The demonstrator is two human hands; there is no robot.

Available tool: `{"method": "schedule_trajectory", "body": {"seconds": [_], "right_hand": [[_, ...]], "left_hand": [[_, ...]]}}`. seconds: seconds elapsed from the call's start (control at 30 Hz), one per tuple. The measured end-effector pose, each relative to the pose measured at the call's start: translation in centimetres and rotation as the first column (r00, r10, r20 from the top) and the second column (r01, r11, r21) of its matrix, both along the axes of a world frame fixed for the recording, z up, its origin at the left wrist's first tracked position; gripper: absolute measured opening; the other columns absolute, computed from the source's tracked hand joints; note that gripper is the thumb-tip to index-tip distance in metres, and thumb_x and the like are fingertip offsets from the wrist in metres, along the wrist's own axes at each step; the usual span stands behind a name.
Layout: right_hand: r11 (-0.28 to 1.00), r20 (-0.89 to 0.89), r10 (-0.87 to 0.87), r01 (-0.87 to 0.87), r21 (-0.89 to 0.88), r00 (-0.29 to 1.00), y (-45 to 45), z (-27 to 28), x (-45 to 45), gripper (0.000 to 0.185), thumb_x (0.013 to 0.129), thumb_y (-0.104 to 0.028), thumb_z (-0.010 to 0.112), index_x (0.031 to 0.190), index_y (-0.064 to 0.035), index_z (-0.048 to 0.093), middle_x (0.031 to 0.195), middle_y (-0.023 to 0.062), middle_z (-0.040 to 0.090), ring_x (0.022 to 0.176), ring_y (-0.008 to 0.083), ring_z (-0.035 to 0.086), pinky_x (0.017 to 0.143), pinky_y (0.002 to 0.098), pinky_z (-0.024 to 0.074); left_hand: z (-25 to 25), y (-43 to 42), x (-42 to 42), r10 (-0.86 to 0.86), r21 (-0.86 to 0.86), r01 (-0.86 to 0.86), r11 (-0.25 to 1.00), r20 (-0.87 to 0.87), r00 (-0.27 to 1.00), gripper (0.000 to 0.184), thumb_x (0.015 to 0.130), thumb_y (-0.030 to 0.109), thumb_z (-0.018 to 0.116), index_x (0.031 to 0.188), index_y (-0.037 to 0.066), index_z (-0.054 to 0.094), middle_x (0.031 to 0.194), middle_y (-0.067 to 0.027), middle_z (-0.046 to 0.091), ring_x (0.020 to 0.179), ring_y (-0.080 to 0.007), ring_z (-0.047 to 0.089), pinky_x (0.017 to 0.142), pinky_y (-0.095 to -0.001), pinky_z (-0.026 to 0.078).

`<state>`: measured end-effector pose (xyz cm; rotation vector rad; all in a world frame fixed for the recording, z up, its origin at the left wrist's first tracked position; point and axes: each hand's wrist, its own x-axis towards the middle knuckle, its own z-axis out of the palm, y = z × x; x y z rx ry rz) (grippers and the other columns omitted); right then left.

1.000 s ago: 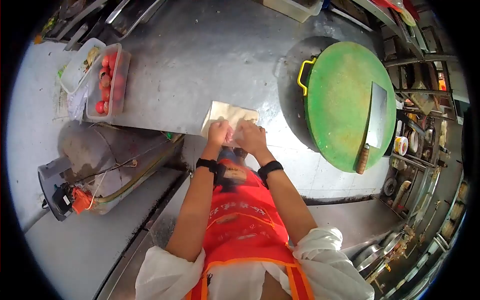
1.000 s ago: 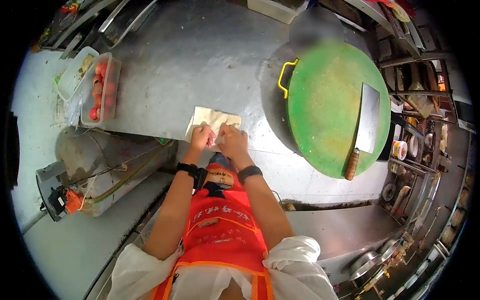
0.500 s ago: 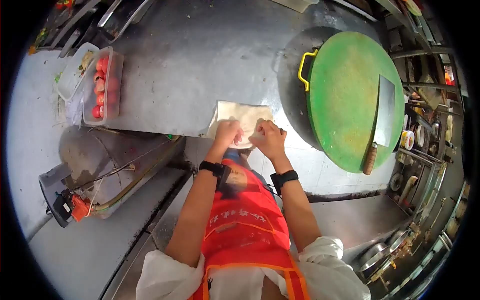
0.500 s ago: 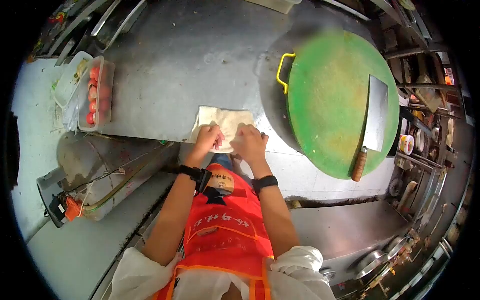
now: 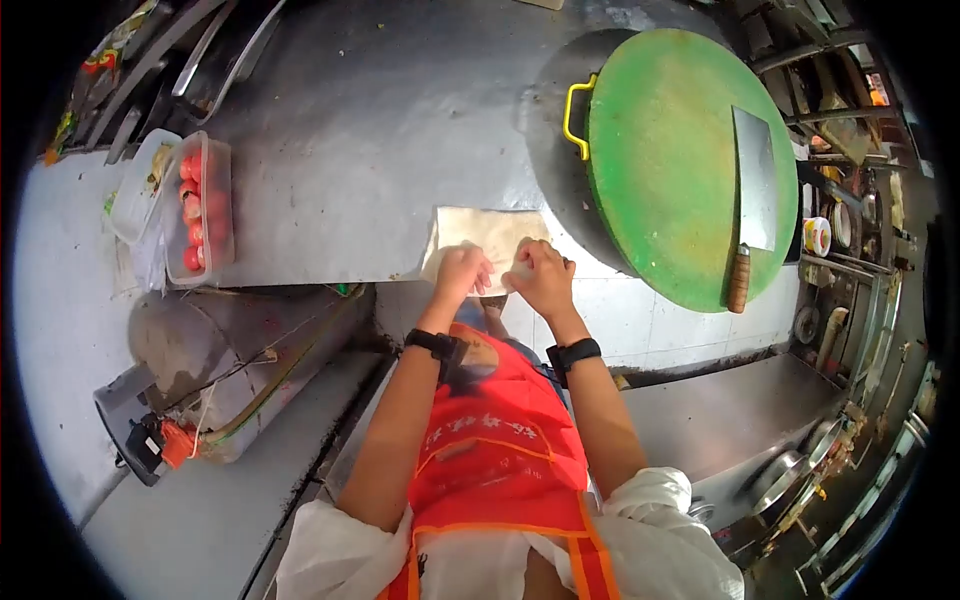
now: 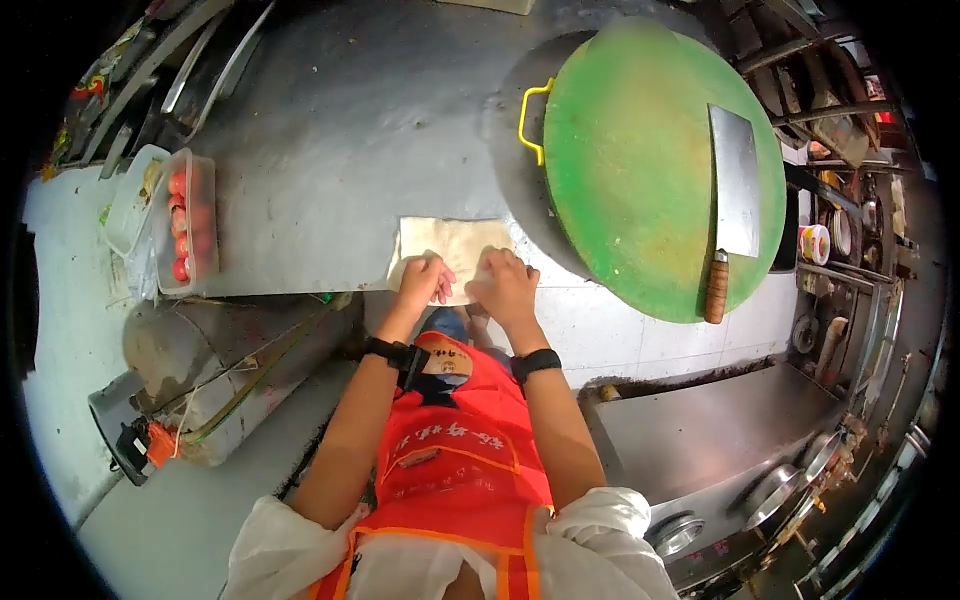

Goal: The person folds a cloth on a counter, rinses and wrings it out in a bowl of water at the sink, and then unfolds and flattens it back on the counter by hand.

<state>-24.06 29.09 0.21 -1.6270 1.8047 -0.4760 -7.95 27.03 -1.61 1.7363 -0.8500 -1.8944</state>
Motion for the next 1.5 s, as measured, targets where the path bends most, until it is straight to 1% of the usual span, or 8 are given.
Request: {"method": "schedule_trajectory", "body": {"seconds": [0.27,0.43,0.57,0.73,0.8,1.33,1.4,1.5], "right_hand": [[0.990,-0.044,-0.021,0.027,0.135,0.999,-0.1,1.0,0.6,0.028,0.057,-0.019,0.065,0.081,-0.0158,0.051,0.081,0.0001,0.052,0.087,0.0217,0.052,0.072,0.0383,0.0291],[0.997,-0.019,-0.055,0.056,0.062,0.998,0.0,0.3,0.3,0.028,0.055,-0.018,0.068,0.075,-0.0138,0.050,0.074,-0.0009,0.052,0.074,0.0200,0.053,0.067,0.0363,0.0300],[0.991,-0.031,-0.025,0.029,0.133,0.999,-0.2,0.5,0.3,0.025,0.058,-0.019,0.064,0.079,-0.0163,0.052,0.081,-0.0008,0.055,0.083,0.0230,0.054,0.070,0.0387,0.0322],[0.999,-0.059,0.003,-0.001,0.041,0.998,-0.6,-0.4,0.2,0.029,0.053,-0.021,0.070,0.072,-0.0126,0.051,0.073,0.0030,0.055,0.074,0.0237,0.056,0.058,0.0380,0.0355],[0.997,-0.053,-0.006,0.010,0.073,0.999,-0.6,-0.5,0.2,0.030,0.053,-0.022,0.070,0.073,-0.0127,0.050,0.073,0.0029,0.056,0.073,0.0245,0.056,0.059,0.0375,0.0360],[0.998,-0.093,0.023,-0.017,0.065,0.995,-0.6,0.5,-0.3,0.030,0.053,-0.023,0.071,0.073,-0.0140,0.050,0.072,-0.0004,0.055,0.073,0.0211,0.055,0.065,0.0379,0.0315],[0.998,-0.009,-0.012,0.012,0.064,1.000,-0.7,1.1,-0.1,0.011,0.059,-0.016,0.058,0.065,-0.0130,0.050,0.069,0.0009,0.055,0.073,0.0230,0.055,0.067,0.0369,0.0285],[0.995,-0.069,0.012,-0.005,0.105,0.998,-0.4,0.6,-0.1,0.021,0.057,-0.019,0.063,0.074,-0.0144,0.051,0.077,0.0012,0.056,0.077,0.0223,0.055,0.068,0.0379,0.0297]], "left_hand": [[0.5,-0.3,0.1,-0.061,-0.032,0.061,0.998,-0.003,0.998,0.037,0.080,0.024,0.037,0.059,-0.001,0.057,0.048,-0.0095,0.054,0.035,-0.0154,0.048,0.034,-0.0252,0.034],[-0.6,-0.2,-0.1,-0.041,-0.005,0.041,0.999,-0.018,0.999,0.037,0.079,0.023,0.039,0.059,-0.002,0.056,0.048,-0.0107,0.053,0.033,-0.0165,0.047,0.033,-0.0256,0.034],[-0.1,-0.4,0.1,-0.038,0.018,0.038,0.999,-0.029,0.999,0.039,0.080,0.024,0.039,0.059,-0.003,0.057,0.047,-0.0111,0.053,0.033,-0.0170,0.047,0.033,-0.0266,0.034],[0.4,-0.6,0.1,-0.071,0.005,0.071,0.997,0.041,0.997,0.040,0.081,0.025,0.037,0.062,-0.003,0.058,0.049,-0.0110,0.055,0.036,-0.0170,0.050,0.035,-0.0264,0.039],[0.2,0.3,0.3,-0.034,-0.163,0.023,0.986,-0.069,0.997,0.041,0.082,0.025,0.036,0.063,-0.004,0.058,0.051,-0.0117,0.056,0.037,-0.0170,0.051,0.036,-0.0261,0.039],[0.0,1.9,-0.5,0.088,0.075,-0.089,0.993,0.021,0.996,0.037,0.079,0.022,0.038,0.059,-0.002,0.056,0.050,-0.0113,0.055,0.038,-0.0175,0.049,0.036,-0.0240,0.036],[0.2,1.7,-1.0,0.104,0.096,-0.109,0.989,0.051,0.993,0.036,0.079,0.022,0.038,0.059,-0.002,0.056,0.050,-0.0111,0.054,0.037,-0.0172,0.048,0.036,-0.0240,0.035],[0.3,1.9,-1.7,0.350,0.064,-0.349,0.935,-0.004,0.937,0.034,0.079,0.022,0.039,0.058,-0.001,0.054,0.048,-0.0086,0.052,0.037,-0.0152,0.045,0.036,-0.0252,0.035]]}}
